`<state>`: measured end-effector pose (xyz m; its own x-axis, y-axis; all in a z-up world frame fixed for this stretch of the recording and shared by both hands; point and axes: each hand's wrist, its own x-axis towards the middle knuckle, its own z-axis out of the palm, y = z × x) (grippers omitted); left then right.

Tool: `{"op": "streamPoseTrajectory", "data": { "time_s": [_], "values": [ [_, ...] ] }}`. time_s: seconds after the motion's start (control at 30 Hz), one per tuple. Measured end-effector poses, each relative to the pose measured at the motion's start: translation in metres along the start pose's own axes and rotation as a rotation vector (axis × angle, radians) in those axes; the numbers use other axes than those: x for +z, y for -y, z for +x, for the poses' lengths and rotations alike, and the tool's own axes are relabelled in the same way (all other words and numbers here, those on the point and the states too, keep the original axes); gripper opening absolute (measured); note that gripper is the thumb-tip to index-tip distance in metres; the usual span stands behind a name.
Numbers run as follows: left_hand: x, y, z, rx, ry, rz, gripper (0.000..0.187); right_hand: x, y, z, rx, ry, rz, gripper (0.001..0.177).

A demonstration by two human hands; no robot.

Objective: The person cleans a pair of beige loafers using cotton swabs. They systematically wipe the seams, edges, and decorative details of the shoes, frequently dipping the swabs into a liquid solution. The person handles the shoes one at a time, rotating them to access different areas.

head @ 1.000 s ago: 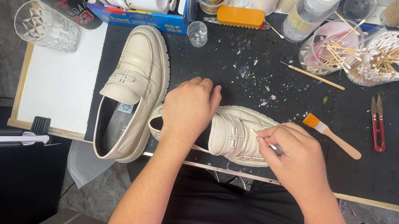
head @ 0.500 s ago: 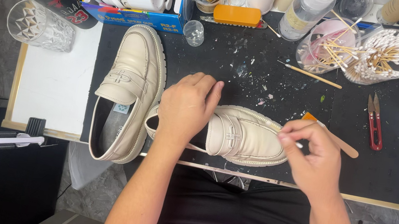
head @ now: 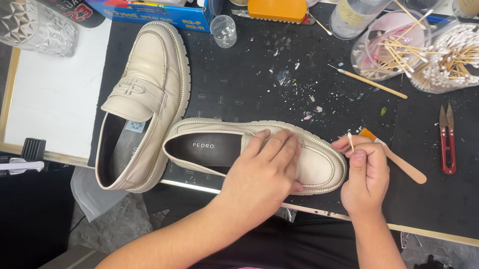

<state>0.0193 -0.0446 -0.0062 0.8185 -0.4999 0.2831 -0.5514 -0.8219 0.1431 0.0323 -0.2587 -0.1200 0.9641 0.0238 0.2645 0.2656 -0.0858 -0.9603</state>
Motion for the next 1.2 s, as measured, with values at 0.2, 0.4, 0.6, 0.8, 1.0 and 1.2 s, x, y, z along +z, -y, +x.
{"op": "streamPoseTrajectory", "data": {
  "time_s": [0.2,0.4,0.6,0.8,1.0,1.2],
  "values": [
    [-0.004,0.009,-0.017,0.077,-0.159,-0.445,0.022,-0.001,0.000,0.003,-0.014,0.004,0.026,0.016],
    [-0.018,0.006,-0.056,-0.228,-0.519,-0.710,0.006,-0.002,-0.003,0.001,0.024,-0.006,0.069,0.005],
    [-0.020,0.013,-0.062,-0.242,-0.491,-0.396,0.037,-0.001,-0.005,-0.001,0.067,-0.020,0.156,0.008],
    [-0.033,0.027,-0.061,-0.191,-0.088,-0.187,0.061,-0.002,-0.013,-0.003,0.041,-0.012,0.178,0.007],
    [-0.047,0.033,-0.043,-0.220,-0.141,-0.271,0.048,-0.004,-0.013,-0.001,0.021,-0.059,0.304,0.009],
    [-0.056,0.043,-0.022,-0.243,-0.219,-0.342,0.035,-0.006,-0.015,0.001,-0.051,-0.139,0.349,0.007]
  ]
}}
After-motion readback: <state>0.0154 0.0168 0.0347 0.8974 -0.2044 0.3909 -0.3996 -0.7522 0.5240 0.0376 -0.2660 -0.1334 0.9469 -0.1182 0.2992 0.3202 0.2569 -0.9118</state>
